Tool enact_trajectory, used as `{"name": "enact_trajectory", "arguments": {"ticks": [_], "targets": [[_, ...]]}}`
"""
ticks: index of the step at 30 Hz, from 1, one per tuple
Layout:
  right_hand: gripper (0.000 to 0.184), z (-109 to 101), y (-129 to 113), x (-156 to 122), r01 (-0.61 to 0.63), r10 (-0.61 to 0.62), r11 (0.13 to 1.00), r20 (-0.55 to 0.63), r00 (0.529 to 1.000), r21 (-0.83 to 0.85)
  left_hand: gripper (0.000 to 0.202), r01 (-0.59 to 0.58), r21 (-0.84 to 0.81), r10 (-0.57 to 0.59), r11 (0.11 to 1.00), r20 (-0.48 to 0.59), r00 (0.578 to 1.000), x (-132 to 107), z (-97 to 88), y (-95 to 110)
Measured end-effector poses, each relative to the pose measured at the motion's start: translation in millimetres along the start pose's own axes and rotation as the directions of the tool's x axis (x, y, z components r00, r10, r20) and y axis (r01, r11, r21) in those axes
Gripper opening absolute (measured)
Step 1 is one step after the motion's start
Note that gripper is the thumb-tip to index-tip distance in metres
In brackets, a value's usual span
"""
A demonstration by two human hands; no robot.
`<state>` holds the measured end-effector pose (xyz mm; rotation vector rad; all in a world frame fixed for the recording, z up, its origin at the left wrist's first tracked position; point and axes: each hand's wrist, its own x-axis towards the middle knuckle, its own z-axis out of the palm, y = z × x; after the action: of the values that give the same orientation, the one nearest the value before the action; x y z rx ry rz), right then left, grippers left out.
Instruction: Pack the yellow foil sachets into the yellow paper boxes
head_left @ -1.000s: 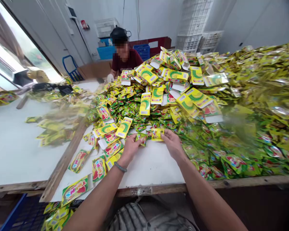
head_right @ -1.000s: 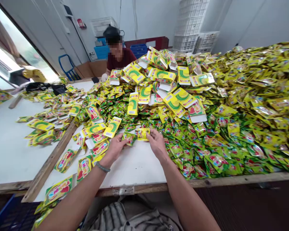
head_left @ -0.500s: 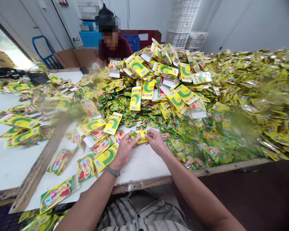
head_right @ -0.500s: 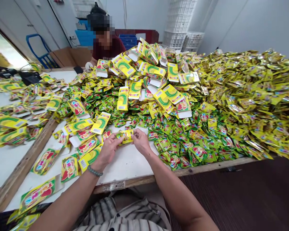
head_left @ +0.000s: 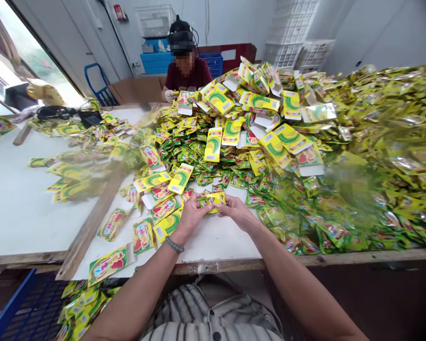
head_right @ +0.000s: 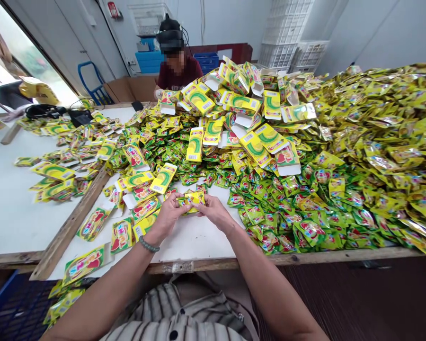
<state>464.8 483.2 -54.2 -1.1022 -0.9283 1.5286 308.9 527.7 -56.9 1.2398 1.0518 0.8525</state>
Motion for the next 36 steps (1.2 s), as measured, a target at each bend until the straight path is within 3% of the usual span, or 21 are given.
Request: {"name": "enact_trajectory", "arguments": {"ticks": [3, 5, 6, 8, 10, 11, 13, 16, 20, 24, 27, 31, 36], "targets": [[0.041, -1.2, 1.3, 1.7, 0.023, -0.028, 0.996, -0.054, 0.998, -0.086, 0.051, -0.027, 0.099, 0.024, 0.995, 0.039, 0.999, -6.3, -8.1, 10.0], [0.041, -3.5, 1.4, 2.9, 0.061, -0.073, 0.993, -0.123, 0.990, -0.097, 0.054, -0.113, 0.317, 0.116, 0.942, 0.011, 0.993, -16.2, -24.3, 19.3], [0.041, -4.6, 1.3, 3.5, 0.083, -0.098, 0.992, -0.161, 0.982, -0.099, 0.057, -0.159, 0.495, 0.179, 0.854, 0.008, 0.984, -22.6, -35.4, 23.3], [0.042, -5.8, 0.9, 4.6, 0.120, -0.137, 0.988, -0.209, 0.968, -0.093, 0.066, -0.187, 0.845, 0.246, 0.501, 0.068, 0.967, -36.3, -60.4, 27.3], [0.042, -5.5, 0.6, 5.8, 0.151, -0.165, 0.985, -0.216, 0.962, -0.079, 0.070, -0.172, 0.973, 0.177, 0.155, 0.144, 0.974, -47.8, -83.4, 25.4], [0.042, -5.2, 0.6, 6.4, 0.166, -0.179, 0.983, -0.214, 0.960, -0.078, 0.068, -0.186, 0.981, 0.129, 0.061, 0.177, 0.976, -51.8, -92.1, 23.2], [0.041, -4.9, 0.7, 7.2, 0.190, -0.203, 0.978, -0.207, 0.957, -0.083, 0.058, -0.222, 0.975, 0.078, 0.013, 0.220, 0.972, -55.4, -101.8, 19.0], [0.040, -7.1, 0.6, 6.5, 0.209, -0.223, 0.974, -0.193, 0.955, -0.091, 0.046, -0.194, 0.975, 0.097, 0.112, 0.183, 0.978, -51.3, -98.1, 20.2], [0.038, -10.4, -2.3, 3.3, 0.239, -0.255, 0.966, -0.234, 0.938, -0.094, 0.034, -0.161, 0.890, 0.074, 0.426, 0.143, 0.987, -35.4, -76.8, 26.8], [0.038, -8.0, -1.8, 4.2, 0.297, -0.307, 0.952, -0.259, 0.916, -0.080, 0.046, -0.205, 0.645, 0.087, 0.736, 0.211, 0.974, -21.1, -55.5, 14.9], [0.036, -9.9, 5.5, 8.5, 0.279, -0.321, 0.937, -0.204, 0.925, -0.210, 0.053, -0.161, 0.413, 0.058, 0.896, 0.249, 0.967, -17.3, -46.4, 0.5], [0.031, -19.3, 17.0, 12.3, 0.222, -0.298, 0.887, -0.135, 0.945, -0.405, 0.054, -0.095, 0.281, 0.019, 0.955, 0.260, 0.966, -18.8, -46.5, -6.5], [0.030, -21.3, 21.5, 11.9, 0.218, -0.254, 0.858, -0.015, 0.967, -0.465, 0.053, -0.069, 0.269, -0.018, 0.961, 0.308, 0.951, -21.4, -44.7, 0.5]]}}
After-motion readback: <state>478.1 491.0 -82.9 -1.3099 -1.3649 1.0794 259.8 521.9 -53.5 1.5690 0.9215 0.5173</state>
